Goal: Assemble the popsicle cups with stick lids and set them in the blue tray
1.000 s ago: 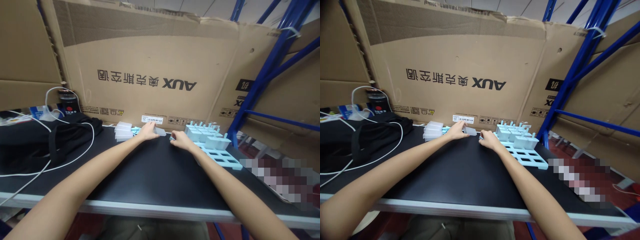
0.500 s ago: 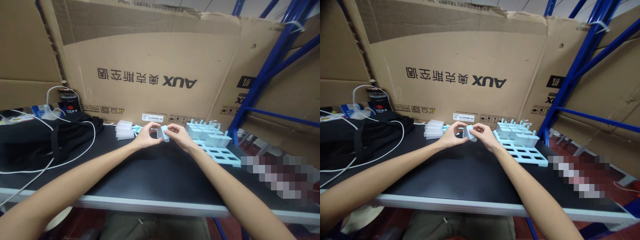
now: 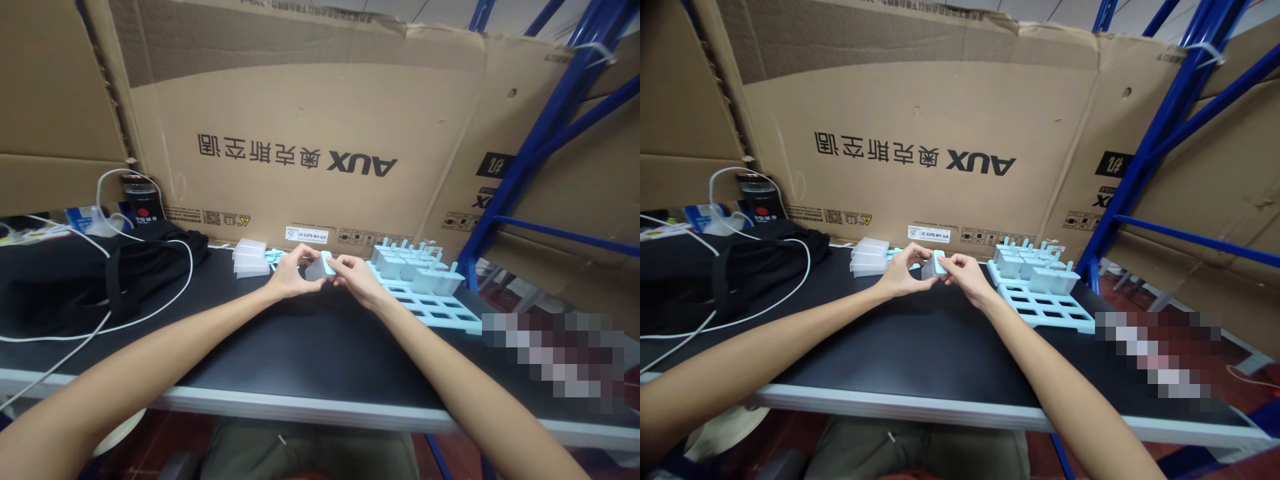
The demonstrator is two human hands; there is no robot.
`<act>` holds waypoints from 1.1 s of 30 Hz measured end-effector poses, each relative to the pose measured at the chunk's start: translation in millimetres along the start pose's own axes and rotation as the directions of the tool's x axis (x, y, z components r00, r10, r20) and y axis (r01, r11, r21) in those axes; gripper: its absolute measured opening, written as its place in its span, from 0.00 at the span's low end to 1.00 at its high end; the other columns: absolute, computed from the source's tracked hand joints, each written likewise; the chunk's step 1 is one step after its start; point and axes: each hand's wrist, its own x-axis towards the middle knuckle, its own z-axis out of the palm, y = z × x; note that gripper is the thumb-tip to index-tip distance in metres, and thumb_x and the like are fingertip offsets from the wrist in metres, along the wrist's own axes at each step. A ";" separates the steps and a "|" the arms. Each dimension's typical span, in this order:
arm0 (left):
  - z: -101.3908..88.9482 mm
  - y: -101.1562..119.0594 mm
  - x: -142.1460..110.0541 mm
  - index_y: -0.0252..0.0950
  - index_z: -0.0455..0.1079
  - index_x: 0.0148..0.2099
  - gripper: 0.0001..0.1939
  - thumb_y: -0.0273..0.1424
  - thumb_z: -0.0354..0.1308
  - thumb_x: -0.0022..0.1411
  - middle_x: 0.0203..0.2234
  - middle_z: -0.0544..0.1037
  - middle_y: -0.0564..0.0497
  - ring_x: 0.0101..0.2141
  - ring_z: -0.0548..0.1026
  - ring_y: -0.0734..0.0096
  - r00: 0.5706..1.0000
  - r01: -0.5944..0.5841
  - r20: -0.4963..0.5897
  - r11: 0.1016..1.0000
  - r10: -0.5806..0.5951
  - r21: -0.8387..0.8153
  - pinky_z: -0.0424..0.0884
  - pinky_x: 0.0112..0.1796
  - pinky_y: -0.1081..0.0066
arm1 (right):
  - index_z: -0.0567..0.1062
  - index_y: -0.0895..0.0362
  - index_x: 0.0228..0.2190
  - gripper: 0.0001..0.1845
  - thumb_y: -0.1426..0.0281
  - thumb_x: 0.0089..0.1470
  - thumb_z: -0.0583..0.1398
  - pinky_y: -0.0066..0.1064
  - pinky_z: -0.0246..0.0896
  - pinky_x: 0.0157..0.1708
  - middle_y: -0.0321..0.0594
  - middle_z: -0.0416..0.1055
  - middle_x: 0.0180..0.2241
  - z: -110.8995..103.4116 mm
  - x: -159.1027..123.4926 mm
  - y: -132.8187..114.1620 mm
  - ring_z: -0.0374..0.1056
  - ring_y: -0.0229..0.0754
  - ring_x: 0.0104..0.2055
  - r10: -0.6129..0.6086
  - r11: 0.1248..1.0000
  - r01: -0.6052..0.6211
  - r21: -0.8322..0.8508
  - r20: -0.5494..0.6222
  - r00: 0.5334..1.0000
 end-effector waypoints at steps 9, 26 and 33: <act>0.1 -3.7 -6.4 0.35 0.70 0.51 0.24 0.27 0.66 0.50 0.44 0.77 0.45 0.44 0.77 0.64 0.991 -0.028 0.128 0.998 0.036 -0.062 0.76 0.45 0.64 | 0.69 0.59 0.27 0.22 0.52 0.48 0.67 0.23 0.62 0.20 0.33 0.66 0.20 6.3 -2.4 14.3 0.65 0.32 0.21 0.152 0.987 -0.157 0.047 0.102 0.983; 0.9 -34.2 -5.3 0.36 0.64 0.45 0.22 0.36 0.69 0.52 0.39 0.73 0.49 0.39 0.72 0.70 0.938 0.306 0.237 0.927 -0.254 -0.217 0.68 0.37 0.71 | 0.67 0.55 0.37 0.22 0.50 0.53 0.62 0.25 0.65 0.20 0.31 0.68 0.22 3.1 22.6 12.4 0.67 0.34 0.21 -0.030 0.971 0.061 -0.233 0.132 0.991; 1.2 -34.0 -5.4 0.37 0.61 0.40 0.14 0.37 0.62 0.60 0.35 0.73 0.53 0.34 0.73 0.72 0.954 0.258 0.220 0.933 -0.205 -0.250 0.68 0.36 0.71 | 0.77 0.60 0.40 0.23 0.53 0.55 0.60 0.28 0.64 0.27 0.40 0.74 0.29 -10.8 16.4 -5.2 0.68 0.36 0.27 -0.125 0.857 0.240 -0.455 0.268 0.955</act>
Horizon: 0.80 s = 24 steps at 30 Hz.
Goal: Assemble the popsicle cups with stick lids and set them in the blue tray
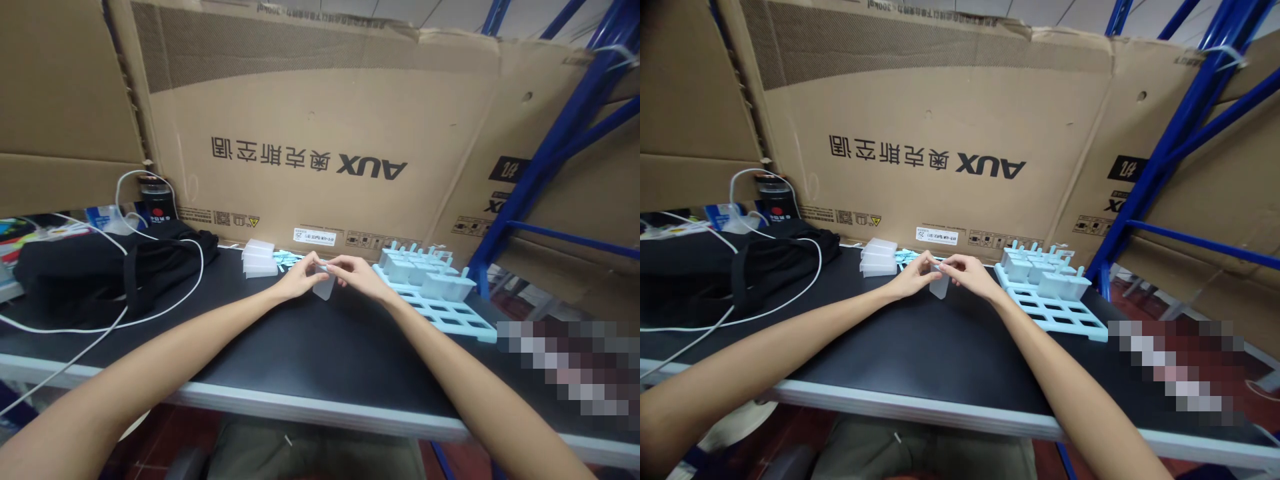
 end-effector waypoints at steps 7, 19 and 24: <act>-2.5 -2.7 0.6 0.34 0.65 0.36 0.13 0.35 0.64 0.58 0.34 0.75 0.50 0.36 0.77 0.69 0.999 0.010 -0.048 1.000 -0.010 -0.008 0.72 0.39 0.68 | 0.80 0.60 0.39 0.24 0.52 0.52 0.62 0.28 0.62 0.27 0.41 0.75 0.29 -10.4 -0.7 -1.3 0.68 0.37 0.26 -0.017 0.991 0.021 -0.134 0.027 0.999; 22.5 40.9 -23.8 0.40 0.72 0.47 0.17 0.34 0.65 0.54 0.35 0.72 0.48 0.36 0.70 0.65 0.907 -0.353 0.347 0.882 0.239 0.313 0.68 0.40 0.67 | 0.75 0.61 0.49 0.19 0.74 0.54 0.59 0.34 0.61 0.50 0.49 0.74 0.49 17.9 95.3 40.8 0.69 0.45 0.49 -0.179 0.731 0.341 -0.591 0.317 0.931; 24.3 44.7 -25.3 0.45 0.73 0.52 0.23 0.31 0.65 0.52 0.40 0.72 0.46 0.42 0.69 0.58 0.793 -0.444 0.579 0.830 0.189 0.337 0.66 0.47 0.64 | 0.76 0.60 0.49 0.23 0.77 0.51 0.58 0.30 0.60 0.49 0.49 0.74 0.50 36.3 124.5 43.8 0.69 0.47 0.51 0.012 0.536 0.320 -0.781 0.386 0.922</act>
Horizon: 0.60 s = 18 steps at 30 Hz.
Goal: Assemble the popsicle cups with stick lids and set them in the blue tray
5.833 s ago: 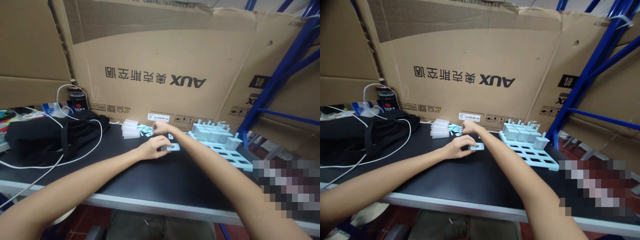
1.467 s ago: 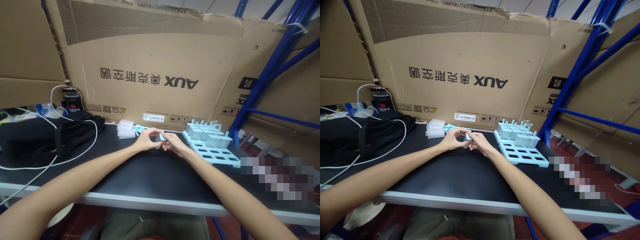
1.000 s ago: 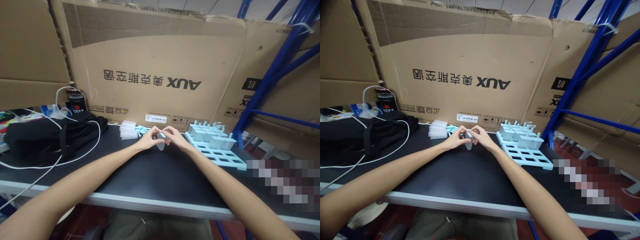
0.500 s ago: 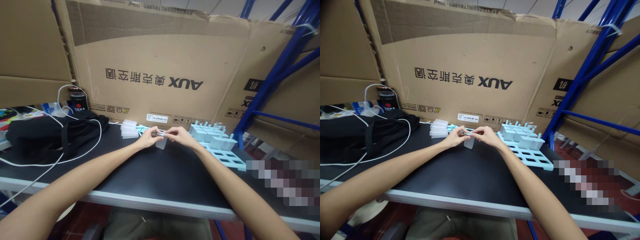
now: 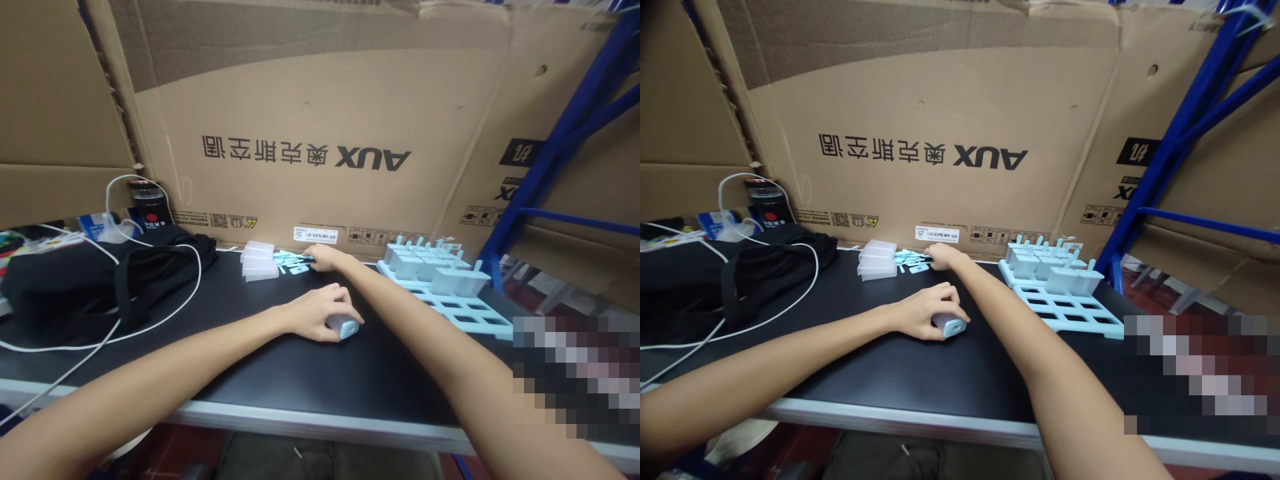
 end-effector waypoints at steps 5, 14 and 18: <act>-5.5 -5.8 1.3 0.44 0.71 0.54 0.20 0.32 0.62 0.58 0.46 0.74 0.46 0.47 0.70 0.57 0.999 0.034 -0.016 0.998 -0.035 -0.057 0.63 0.51 0.63 | 0.80 0.60 0.40 0.16 0.78 0.49 0.58 0.31 0.61 0.41 0.51 0.77 0.42 -0.1 7.6 3.1 0.72 0.48 0.45 0.088 0.995 -0.084 -0.049 0.069 0.994; -6.3 -17.1 -1.1 0.38 0.68 0.50 0.20 0.44 0.60 0.62 0.30 0.78 0.52 0.29 0.76 0.69 0.905 0.311 -0.198 0.904 -0.376 -0.295 0.70 0.36 0.71 | 0.78 0.63 0.44 0.21 0.75 0.45 0.62 0.31 0.64 0.38 0.56 0.76 0.43 -1.8 11.8 5.9 0.73 0.50 0.43 0.222 0.973 -0.212 -0.092 0.120 0.968; -5.5 -17.3 -0.3 0.37 0.69 0.45 0.18 0.45 0.60 0.61 0.24 0.76 0.54 0.21 0.73 0.74 0.853 0.341 -0.234 0.838 -0.466 -0.427 0.70 0.30 0.72 | 0.79 0.63 0.39 0.18 0.72 0.42 0.65 0.31 0.64 0.36 0.56 0.77 0.40 -4.5 9.8 7.3 0.74 0.51 0.41 0.233 0.971 -0.224 -0.083 0.126 0.964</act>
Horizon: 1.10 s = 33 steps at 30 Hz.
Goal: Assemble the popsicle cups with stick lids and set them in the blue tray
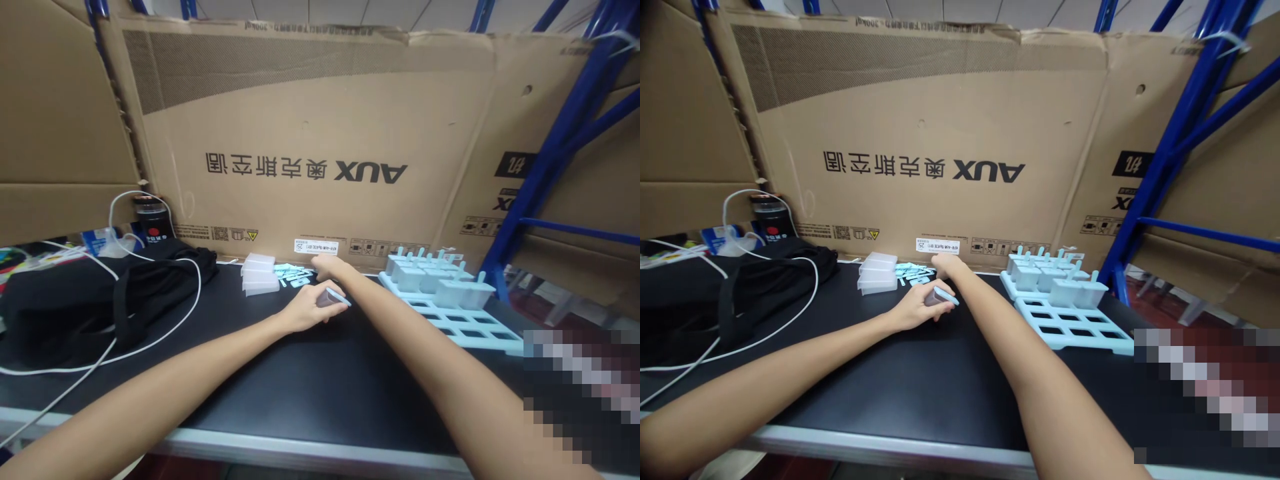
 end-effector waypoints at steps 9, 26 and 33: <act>-2.2 -11.7 7.1 0.38 0.64 0.46 0.20 0.45 0.62 0.59 0.31 0.78 0.50 0.22 0.71 0.78 0.997 0.043 -0.056 0.960 -0.061 -0.277 0.65 0.25 0.75 | 0.79 0.61 0.30 0.12 0.67 0.40 0.66 0.29 0.62 0.32 0.50 0.78 0.33 -9.2 -24.1 18.0 0.73 0.47 0.35 0.046 0.987 -0.037 0.159 -0.052 0.998; -7.4 -7.1 9.1 0.38 0.61 0.41 0.21 0.43 0.66 0.55 0.32 0.78 0.51 0.24 0.74 0.76 0.965 0.076 -0.182 0.865 -0.189 -0.495 0.70 0.27 0.74 | 0.67 0.54 0.33 0.21 0.53 0.48 0.66 0.39 0.71 0.43 0.39 0.72 0.34 -31.7 -132.3 -6.1 0.72 0.40 0.38 0.328 0.130 0.488 0.863 -0.502 0.800; -7.0 -6.3 9.6 0.37 0.61 0.38 0.20 0.45 0.64 0.57 0.25 0.76 0.53 0.18 0.71 0.78 0.959 0.082 -0.202 0.880 -0.197 -0.468 0.66 0.21 0.76 | 0.66 0.53 0.31 0.19 0.54 0.49 0.65 0.36 0.69 0.40 0.37 0.72 0.32 -27.3 -126.7 -19.6 0.71 0.39 0.33 0.301 0.186 0.474 0.861 -0.509 0.807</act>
